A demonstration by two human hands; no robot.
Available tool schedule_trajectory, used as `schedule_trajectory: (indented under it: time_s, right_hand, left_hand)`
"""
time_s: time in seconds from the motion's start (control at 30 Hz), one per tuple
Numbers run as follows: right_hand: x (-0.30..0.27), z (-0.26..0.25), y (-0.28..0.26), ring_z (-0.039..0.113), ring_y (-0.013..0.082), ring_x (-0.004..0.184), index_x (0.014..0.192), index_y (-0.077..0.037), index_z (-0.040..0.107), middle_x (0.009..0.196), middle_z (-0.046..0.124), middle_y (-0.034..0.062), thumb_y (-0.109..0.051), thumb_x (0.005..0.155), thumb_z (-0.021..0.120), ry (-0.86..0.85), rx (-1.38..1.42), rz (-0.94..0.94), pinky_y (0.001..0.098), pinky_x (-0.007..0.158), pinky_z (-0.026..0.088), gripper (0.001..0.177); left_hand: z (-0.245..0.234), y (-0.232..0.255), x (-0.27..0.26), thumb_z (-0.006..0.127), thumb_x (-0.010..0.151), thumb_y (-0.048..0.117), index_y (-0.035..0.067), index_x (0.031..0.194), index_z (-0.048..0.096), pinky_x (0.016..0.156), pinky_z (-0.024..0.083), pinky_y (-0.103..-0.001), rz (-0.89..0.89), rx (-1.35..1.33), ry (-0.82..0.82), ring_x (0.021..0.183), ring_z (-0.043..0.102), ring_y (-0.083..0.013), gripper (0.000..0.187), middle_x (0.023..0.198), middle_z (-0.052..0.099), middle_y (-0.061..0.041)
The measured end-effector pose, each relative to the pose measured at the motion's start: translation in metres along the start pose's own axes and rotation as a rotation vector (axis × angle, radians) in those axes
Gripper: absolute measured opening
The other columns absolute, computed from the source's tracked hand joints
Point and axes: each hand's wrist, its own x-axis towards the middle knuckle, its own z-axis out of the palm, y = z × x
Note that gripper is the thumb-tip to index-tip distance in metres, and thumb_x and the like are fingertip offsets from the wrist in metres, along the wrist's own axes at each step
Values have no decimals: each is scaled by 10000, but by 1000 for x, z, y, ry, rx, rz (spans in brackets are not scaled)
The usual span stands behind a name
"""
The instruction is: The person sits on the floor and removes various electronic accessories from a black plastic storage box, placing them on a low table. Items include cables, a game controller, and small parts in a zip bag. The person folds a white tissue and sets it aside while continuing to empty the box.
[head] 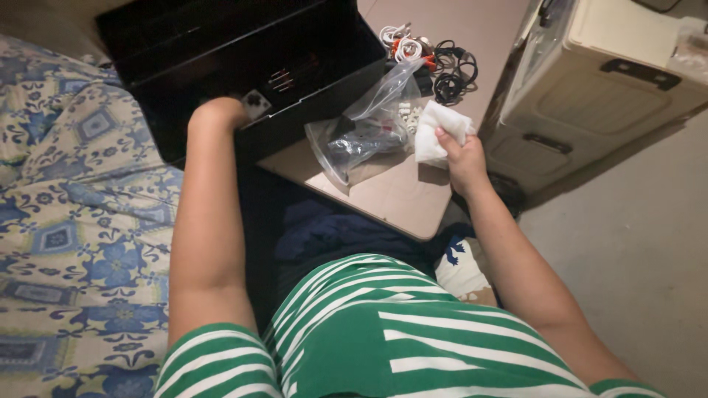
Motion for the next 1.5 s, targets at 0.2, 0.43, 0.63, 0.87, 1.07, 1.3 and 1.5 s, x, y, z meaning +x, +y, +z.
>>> schedule_trajectory:
  time_s: [0.2,0.43,0.63,0.87,1.07,1.3,1.5]
  right_hand:
    - [3,-3,5,701,122,899,1205,-19,674,1058,724,30,-180,1000,690,5,20,5,304,807,582,261]
    - [2,-2,2,710,147,857,1185,-13,679,1019,725,39,-177,1001,684,9,40,55,333,742,612,247]
    - [0,2,-4,712,152,844,1185,-17,677,1021,726,46,-179,1001,679,-12,47,47,340,727,617,246]
    - [1,-3,1,711,143,857,1192,-8,680,1027,730,43,-190,984,703,9,37,56,324,744,602,277]
    - [4,-8,11,678,111,925,1217,-8,687,1065,719,21,-202,1001,717,8,-26,-22,286,843,548,292]
    - [3,-4,6,686,104,925,1211,-31,682,1065,726,8,-199,983,698,5,2,2,285,843,557,283]
    - [2,-6,8,687,119,909,1215,-14,675,1053,721,34,-158,999,690,20,-15,6,301,826,565,260]
  left_hand:
    - [-12,14,-27,680,908,249,41,1230,716,954,524,-463,1,-4,-15,1120,676,-382,385,1239,691,-234]
    - [-15,15,-35,707,904,264,42,1240,700,940,527,-448,6,-11,-37,1091,688,-361,402,1215,710,-223]
    - [-38,32,-72,730,901,277,43,1248,687,928,529,-436,86,-59,-45,1066,699,-344,421,1195,727,-213]
    - [-98,79,-178,786,904,268,56,1212,669,837,544,-388,476,-630,336,961,721,-287,392,1069,762,-153]
    - [-128,127,-245,823,943,245,29,1190,654,777,534,-419,743,-461,530,899,685,-352,370,1025,703,-189]
    - [-84,211,-229,759,884,287,113,1319,609,827,547,-466,920,-231,344,991,701,-358,492,1122,723,-156]
    - [-28,251,-174,735,889,427,145,1410,553,815,533,-490,782,-296,281,1016,680,-382,619,1109,720,-176]
